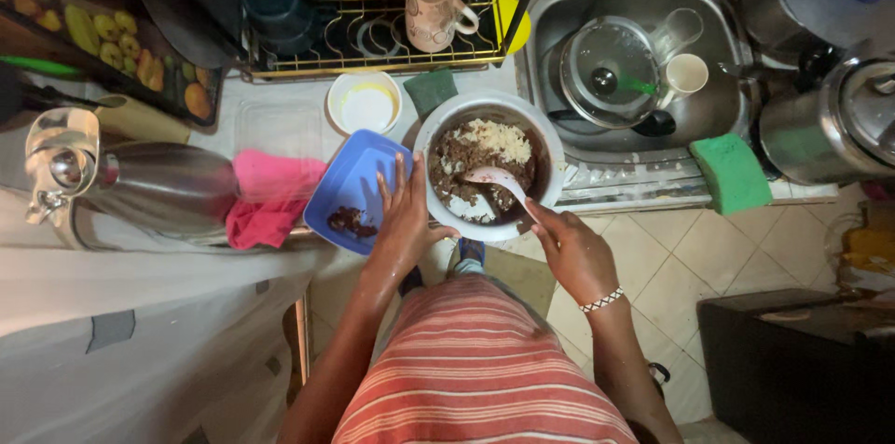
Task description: The person rinses a large metal cooking pot under the tap in the sink, carries it to a small table, and then uses a serving spoon to scoop a rice and bean mixture from the pot into a blue plastic container, repeatedly filling the container.
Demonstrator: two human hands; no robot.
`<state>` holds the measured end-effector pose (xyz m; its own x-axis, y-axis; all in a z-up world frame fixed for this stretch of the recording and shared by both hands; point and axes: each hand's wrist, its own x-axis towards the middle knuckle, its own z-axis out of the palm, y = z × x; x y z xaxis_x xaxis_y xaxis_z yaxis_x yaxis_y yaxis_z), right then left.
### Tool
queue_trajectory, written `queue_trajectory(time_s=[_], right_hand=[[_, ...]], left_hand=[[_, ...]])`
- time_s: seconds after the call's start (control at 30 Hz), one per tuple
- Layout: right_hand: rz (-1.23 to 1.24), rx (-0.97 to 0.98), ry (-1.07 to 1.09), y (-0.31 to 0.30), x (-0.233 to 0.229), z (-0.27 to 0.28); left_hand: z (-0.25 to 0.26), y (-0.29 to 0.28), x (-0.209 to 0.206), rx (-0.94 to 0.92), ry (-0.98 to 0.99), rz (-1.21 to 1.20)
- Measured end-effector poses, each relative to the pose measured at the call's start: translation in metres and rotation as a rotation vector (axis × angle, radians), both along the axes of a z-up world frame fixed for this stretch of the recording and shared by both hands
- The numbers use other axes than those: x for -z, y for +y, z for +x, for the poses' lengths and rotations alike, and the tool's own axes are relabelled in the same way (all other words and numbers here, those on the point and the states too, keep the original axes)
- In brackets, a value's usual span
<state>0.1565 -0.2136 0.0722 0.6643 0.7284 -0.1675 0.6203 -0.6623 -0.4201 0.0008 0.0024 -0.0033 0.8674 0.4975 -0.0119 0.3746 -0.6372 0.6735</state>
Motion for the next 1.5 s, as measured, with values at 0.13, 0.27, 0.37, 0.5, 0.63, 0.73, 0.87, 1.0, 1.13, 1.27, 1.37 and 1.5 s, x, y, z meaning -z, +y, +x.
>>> queue_trajectory(time_s=[0.13, 0.27, 0.37, 0.5, 0.63, 0.73, 0.87, 1.0, 1.13, 1.27, 1.37, 1.5], right_hand=[[-0.031, 0.005, 0.041, 0.001, -0.004, 0.003], [-0.056, 0.013, 0.046, 0.011, 0.003, -0.002], [-0.049, 0.016, 0.026, 0.016, 0.009, -0.011], [-0.118, 0.009, 0.058, 0.009, 0.006, -0.014], [-0.08, 0.007, 0.076, 0.003, -0.005, -0.007], [-0.13, 0.096, 0.204, 0.008, -0.002, -0.009], [0.175, -0.044, 0.205, 0.025, 0.017, -0.015], [-0.026, 0.011, 0.212, 0.038, 0.031, -0.024], [-0.085, -0.033, 0.211, 0.027, 0.019, -0.016], [-0.057, 0.047, 0.14, 0.012, 0.0, -0.002], [-0.119, 0.026, 0.081, 0.011, -0.001, 0.0], [-0.024, -0.105, 0.143, 0.021, 0.006, -0.007]], left_hand=[[0.001, 0.0, 0.004, -0.015, 0.047, -0.023], [0.002, 0.0, 0.005, -0.018, 0.044, -0.024], [0.002, 0.0, 0.002, -0.025, 0.038, -0.023], [0.0, -0.002, 0.001, -0.025, 0.034, -0.041], [0.0, -0.002, -0.001, -0.019, 0.009, -0.028], [-0.001, -0.003, -0.001, -0.02, 0.016, -0.028], [-0.001, -0.004, -0.004, -0.032, 0.003, -0.027], [-0.002, -0.001, -0.007, -0.019, 0.01, -0.021], [-0.002, 0.001, -0.01, -0.02, 0.012, -0.018], [-0.001, 0.002, -0.011, -0.028, 0.008, -0.026], [-0.002, 0.001, -0.011, -0.025, 0.018, -0.03], [-0.002, 0.002, -0.017, -0.015, -0.003, -0.016]])
